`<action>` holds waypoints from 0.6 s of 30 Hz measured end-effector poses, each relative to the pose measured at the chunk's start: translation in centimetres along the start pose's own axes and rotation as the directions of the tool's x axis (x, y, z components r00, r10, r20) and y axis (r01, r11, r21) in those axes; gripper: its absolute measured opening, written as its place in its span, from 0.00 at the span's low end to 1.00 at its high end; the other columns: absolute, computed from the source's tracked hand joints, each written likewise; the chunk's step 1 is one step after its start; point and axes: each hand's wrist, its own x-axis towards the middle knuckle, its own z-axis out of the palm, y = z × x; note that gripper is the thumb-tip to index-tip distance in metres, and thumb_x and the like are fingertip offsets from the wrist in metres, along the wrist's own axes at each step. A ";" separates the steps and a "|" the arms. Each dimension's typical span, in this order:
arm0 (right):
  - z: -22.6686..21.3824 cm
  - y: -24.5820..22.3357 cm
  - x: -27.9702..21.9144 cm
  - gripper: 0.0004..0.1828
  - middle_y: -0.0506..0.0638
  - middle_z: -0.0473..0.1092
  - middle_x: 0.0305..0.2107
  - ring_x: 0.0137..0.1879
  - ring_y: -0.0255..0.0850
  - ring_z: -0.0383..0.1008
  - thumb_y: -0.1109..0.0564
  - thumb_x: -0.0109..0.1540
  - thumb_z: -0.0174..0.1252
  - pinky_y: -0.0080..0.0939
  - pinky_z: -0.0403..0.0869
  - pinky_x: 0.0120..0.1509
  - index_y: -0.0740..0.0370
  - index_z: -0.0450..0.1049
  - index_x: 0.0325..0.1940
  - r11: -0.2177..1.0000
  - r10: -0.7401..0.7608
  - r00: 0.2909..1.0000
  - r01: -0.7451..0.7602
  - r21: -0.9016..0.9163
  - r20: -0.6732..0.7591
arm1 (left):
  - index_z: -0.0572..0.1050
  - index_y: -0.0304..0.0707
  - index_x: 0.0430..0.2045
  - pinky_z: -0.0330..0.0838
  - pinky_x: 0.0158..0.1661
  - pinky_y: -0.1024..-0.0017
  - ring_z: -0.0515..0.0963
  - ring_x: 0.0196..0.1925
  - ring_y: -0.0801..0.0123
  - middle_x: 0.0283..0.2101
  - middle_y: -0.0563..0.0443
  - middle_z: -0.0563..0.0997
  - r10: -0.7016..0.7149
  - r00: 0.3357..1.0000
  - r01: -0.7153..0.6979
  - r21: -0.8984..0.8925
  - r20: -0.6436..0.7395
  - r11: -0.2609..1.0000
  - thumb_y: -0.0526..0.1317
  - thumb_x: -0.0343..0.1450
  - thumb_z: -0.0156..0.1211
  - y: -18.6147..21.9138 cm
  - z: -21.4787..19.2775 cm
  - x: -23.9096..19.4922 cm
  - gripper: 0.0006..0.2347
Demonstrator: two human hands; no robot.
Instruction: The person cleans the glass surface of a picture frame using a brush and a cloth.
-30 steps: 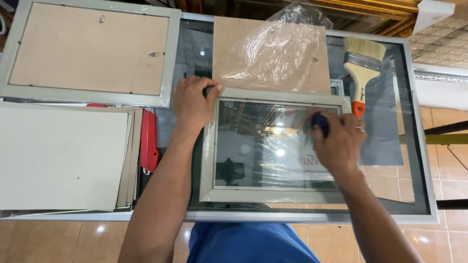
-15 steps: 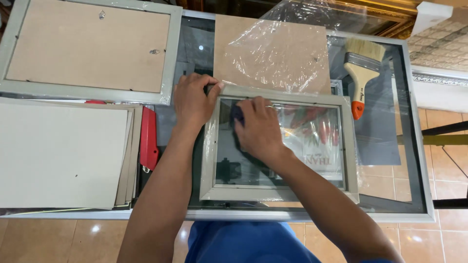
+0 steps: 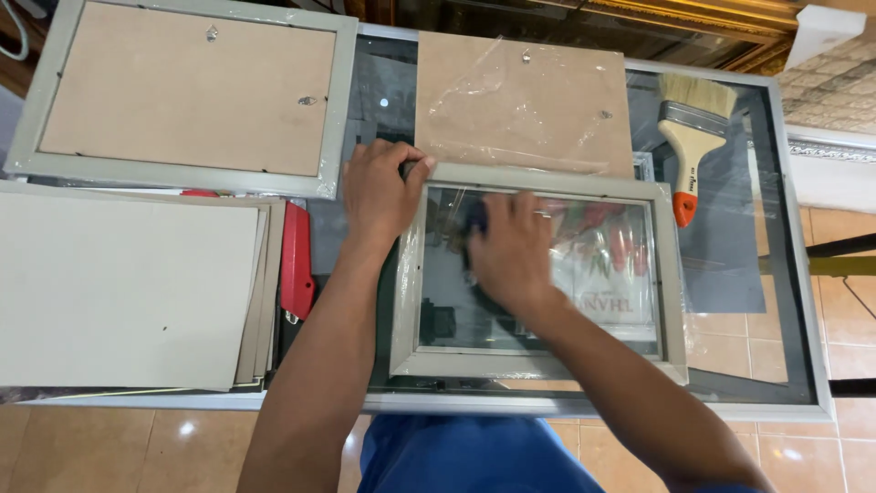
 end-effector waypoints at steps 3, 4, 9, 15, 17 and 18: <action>-0.2 -3.3 0.4 0.24 0.64 0.62 0.47 0.54 0.64 0.65 0.54 0.58 0.64 0.64 0.64 0.57 0.61 0.67 0.55 0.988 -0.142 0.987 0.137 0.072 0.076 | 0.83 0.46 0.31 0.66 0.46 0.55 0.75 0.45 0.51 0.37 0.49 0.81 -0.007 1.000 0.006 0.014 0.013 1.000 0.48 0.69 0.69 0.0 0.0 -0.1 0.08; -0.5 -3.0 0.2 0.23 0.63 0.63 0.47 0.54 0.63 0.66 0.54 0.58 0.64 0.64 0.64 0.57 0.59 0.69 0.56 0.987 -0.134 0.988 0.125 0.102 0.081 | 0.83 0.46 0.30 0.66 0.47 0.55 0.76 0.45 0.52 0.37 0.50 0.81 0.005 1.000 -0.006 0.023 0.013 1.000 0.48 0.70 0.68 -0.2 0.1 -0.1 0.08; -4.4 6.0 -2.9 0.21 0.59 0.67 0.48 0.56 0.58 0.68 0.52 0.60 0.66 0.69 0.62 0.57 0.49 0.75 0.57 1.000 0.019 0.999 -0.019 0.013 0.046 | 0.83 0.46 0.31 0.66 0.47 0.56 0.76 0.45 0.53 0.36 0.50 0.81 -0.003 1.000 0.002 0.008 0.022 1.000 0.48 0.71 0.67 0.1 -0.1 -0.1 0.08; -6.3 10.6 -5.0 0.25 0.63 0.65 0.51 0.58 0.64 0.62 0.54 0.62 0.64 0.69 0.61 0.59 0.51 0.72 0.64 0.955 0.240 0.971 -0.236 -0.180 0.000 | 0.84 0.47 0.32 0.65 0.48 0.56 0.75 0.45 0.53 0.38 0.50 0.81 -0.028 0.999 0.027 0.033 0.046 0.999 0.48 0.70 0.66 0.2 -0.1 0.0 0.08; -4.8 8.5 -4.6 0.29 0.67 0.61 0.53 0.59 0.66 0.62 0.54 0.62 0.63 0.69 0.62 0.58 0.60 0.65 0.66 0.974 0.179 0.984 -0.177 -0.141 0.000 | 0.83 0.46 0.31 0.65 0.48 0.55 0.75 0.47 0.53 0.37 0.50 0.81 -0.025 0.999 0.025 0.025 0.027 0.999 0.49 0.70 0.66 0.2 -0.2 0.0 0.09; -4.0 6.3 -3.9 0.29 0.67 0.61 0.53 0.59 0.66 0.62 0.54 0.62 0.63 0.69 0.62 0.58 0.60 0.65 0.66 0.975 0.179 0.984 -0.177 -0.137 0.003 | 0.83 0.46 0.31 0.65 0.48 0.55 0.75 0.47 0.53 0.37 0.50 0.81 -0.028 0.999 0.027 0.029 0.028 0.999 0.49 0.70 0.66 0.2 -0.2 -0.2 0.09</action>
